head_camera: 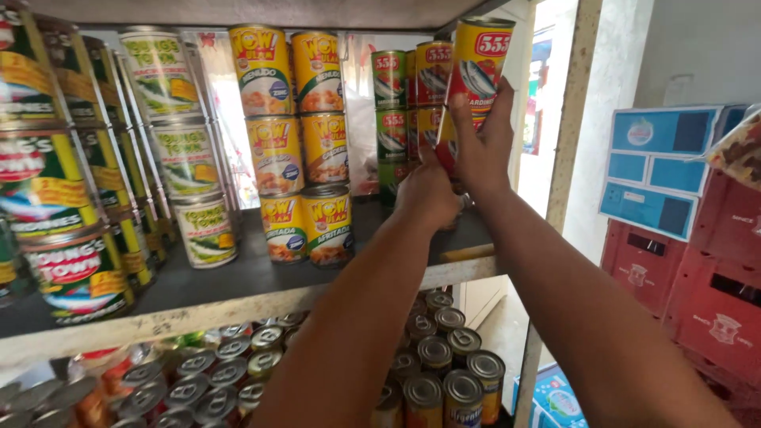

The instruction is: Stocking and organizing various canned food products on grocery store shelves.

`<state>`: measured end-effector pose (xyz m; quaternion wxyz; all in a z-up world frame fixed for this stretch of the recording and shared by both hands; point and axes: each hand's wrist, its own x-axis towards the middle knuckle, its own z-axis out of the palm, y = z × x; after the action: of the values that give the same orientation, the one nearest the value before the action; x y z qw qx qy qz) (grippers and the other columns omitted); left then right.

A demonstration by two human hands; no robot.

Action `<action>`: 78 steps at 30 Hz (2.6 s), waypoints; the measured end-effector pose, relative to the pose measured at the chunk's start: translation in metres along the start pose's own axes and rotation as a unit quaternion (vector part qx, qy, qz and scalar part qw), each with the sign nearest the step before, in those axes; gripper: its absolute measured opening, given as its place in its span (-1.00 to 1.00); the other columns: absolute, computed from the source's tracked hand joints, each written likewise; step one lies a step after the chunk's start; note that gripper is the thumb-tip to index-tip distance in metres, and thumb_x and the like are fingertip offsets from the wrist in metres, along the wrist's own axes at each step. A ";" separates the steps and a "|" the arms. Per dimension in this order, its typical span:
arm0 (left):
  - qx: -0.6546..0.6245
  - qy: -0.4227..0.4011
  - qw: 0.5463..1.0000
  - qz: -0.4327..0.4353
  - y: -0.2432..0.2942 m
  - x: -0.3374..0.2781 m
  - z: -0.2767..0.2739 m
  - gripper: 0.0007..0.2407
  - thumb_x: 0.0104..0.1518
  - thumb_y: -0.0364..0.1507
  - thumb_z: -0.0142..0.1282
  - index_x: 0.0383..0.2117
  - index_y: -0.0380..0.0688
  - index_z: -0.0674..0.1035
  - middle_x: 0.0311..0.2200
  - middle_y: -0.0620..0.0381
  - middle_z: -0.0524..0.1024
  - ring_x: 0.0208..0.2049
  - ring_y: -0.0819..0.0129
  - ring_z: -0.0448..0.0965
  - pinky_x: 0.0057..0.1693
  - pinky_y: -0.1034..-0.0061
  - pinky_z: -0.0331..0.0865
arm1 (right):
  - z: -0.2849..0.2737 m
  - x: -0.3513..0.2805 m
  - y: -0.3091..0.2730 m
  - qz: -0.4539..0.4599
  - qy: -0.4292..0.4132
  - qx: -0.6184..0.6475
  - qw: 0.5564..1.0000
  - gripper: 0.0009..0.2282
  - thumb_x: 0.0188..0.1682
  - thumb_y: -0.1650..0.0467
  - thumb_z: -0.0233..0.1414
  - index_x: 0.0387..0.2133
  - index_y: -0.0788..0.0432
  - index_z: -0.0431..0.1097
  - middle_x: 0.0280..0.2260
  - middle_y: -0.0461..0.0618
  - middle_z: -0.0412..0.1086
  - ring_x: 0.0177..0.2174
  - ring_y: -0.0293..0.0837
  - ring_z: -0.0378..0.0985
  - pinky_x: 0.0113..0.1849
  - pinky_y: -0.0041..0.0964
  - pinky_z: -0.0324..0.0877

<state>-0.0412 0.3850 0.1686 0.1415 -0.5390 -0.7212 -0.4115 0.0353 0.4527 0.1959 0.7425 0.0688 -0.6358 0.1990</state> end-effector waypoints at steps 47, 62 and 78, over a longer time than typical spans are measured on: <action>-0.011 -0.234 0.912 -0.337 -0.221 -0.688 -0.278 -0.41 -0.28 -0.17 0.43 0.00 0.12 0.53 -0.22 -0.07 0.61 -0.10 -0.03 0.61 0.00 0.18 0.47 | 0.097 -0.545 -0.417 0.569 -0.272 0.331 0.702 -0.48 0.14 0.31 -0.02 0.34 0.15 -0.03 0.12 -0.01 0.32 0.07 -0.16 0.39 0.09 -0.18 0.32; -0.020 -0.166 0.787 -0.593 -0.361 -0.938 -0.107 -0.47 -0.18 -0.17 0.41 -0.05 0.02 0.46 -0.20 -0.01 0.64 -0.13 -0.02 0.64 -0.06 0.14 0.50 | 0.060 -0.817 -0.428 0.721 -0.380 0.133 0.564 -0.43 -0.03 0.39 0.16 0.22 0.12 0.03 -0.05 0.01 0.40 -0.07 -0.19 0.47 -0.09 -0.18 0.46; 0.090 -0.166 0.690 -0.699 -0.462 -1.056 -0.019 -0.56 0.04 -0.45 0.18 0.09 -0.09 0.36 0.05 -0.23 0.45 -0.02 -0.26 0.53 0.04 -0.02 0.46 | 0.065 -0.975 -0.447 0.752 -0.342 0.038 0.562 -0.41 -0.27 0.53 0.35 0.01 0.19 0.16 -0.14 0.02 0.47 -0.15 -0.15 0.54 -0.10 -0.21 0.50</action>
<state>-0.0588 -0.3642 -0.7070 -0.2610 0.0764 -0.9349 -0.2280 0.0371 -0.1805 -0.6722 0.0475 -0.3434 -0.6558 0.6706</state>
